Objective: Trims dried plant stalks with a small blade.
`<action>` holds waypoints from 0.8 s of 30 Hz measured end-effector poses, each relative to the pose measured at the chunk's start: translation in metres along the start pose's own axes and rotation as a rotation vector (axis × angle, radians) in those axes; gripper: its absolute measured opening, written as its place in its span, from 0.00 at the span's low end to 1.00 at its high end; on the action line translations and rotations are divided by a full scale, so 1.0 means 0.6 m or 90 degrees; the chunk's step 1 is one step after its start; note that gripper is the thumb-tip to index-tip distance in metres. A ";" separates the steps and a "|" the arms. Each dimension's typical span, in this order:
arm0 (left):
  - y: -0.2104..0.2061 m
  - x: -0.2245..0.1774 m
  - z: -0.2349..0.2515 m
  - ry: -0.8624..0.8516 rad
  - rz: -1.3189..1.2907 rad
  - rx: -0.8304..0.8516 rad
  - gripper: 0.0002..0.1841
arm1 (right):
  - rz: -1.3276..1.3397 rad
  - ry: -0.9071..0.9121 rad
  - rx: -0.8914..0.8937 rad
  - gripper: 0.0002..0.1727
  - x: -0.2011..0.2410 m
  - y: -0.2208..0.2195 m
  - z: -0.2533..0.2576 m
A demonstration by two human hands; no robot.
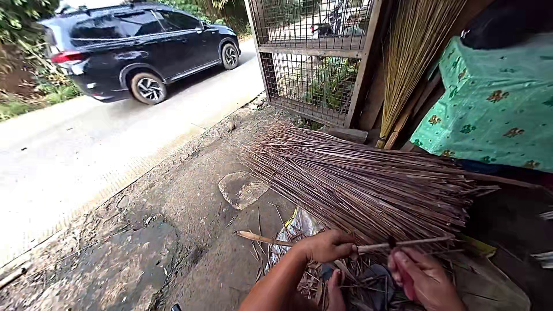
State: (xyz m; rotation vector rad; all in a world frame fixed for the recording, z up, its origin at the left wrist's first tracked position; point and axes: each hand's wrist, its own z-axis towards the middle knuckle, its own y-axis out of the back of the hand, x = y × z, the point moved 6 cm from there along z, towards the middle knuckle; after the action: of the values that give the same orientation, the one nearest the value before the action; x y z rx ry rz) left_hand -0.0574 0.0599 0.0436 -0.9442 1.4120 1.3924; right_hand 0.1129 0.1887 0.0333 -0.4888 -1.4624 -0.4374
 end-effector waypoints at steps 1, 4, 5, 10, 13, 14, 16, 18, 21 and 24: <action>0.004 0.001 -0.005 -0.002 -0.008 0.002 0.18 | 0.007 0.027 -0.043 0.14 0.009 0.023 0.003; 0.010 0.007 -0.011 0.009 -0.011 -0.017 0.19 | 0.031 0.067 -0.067 0.14 0.033 0.079 0.004; 0.011 0.008 -0.008 0.016 -0.011 -0.026 0.19 | 0.024 0.056 -0.034 0.14 0.034 0.076 0.000; -0.008 -0.001 -0.002 -0.011 -0.055 0.026 0.19 | -0.013 0.013 0.137 0.13 0.005 -0.022 -0.018; -0.017 -0.002 -0.004 -0.027 -0.070 0.055 0.18 | -0.016 0.030 0.078 0.13 -0.009 0.002 -0.005; -0.016 0.000 -0.005 -0.029 -0.069 0.054 0.18 | -0.014 0.038 0.041 0.13 -0.013 0.024 -0.001; -0.012 0.008 -0.011 -0.025 -0.062 0.045 0.18 | 0.006 0.048 -0.039 0.13 -0.014 0.073 0.000; -0.009 0.019 -0.014 -0.007 -0.053 0.033 0.18 | 0.022 0.054 -0.074 0.14 -0.013 0.100 -0.005; 0.005 0.023 -0.013 0.021 -0.057 -0.033 0.18 | 0.068 0.069 -0.190 0.15 -0.004 0.112 0.000; 0.025 0.018 -0.021 0.058 -0.053 -0.107 0.17 | 0.083 0.038 -0.286 0.19 0.008 0.123 0.002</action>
State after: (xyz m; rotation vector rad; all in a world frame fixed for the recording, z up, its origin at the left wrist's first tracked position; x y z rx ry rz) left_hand -0.0758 0.0491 0.0370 -1.1762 1.3212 1.4376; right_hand 0.1534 0.2503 0.0349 -0.9148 -1.2657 -0.6743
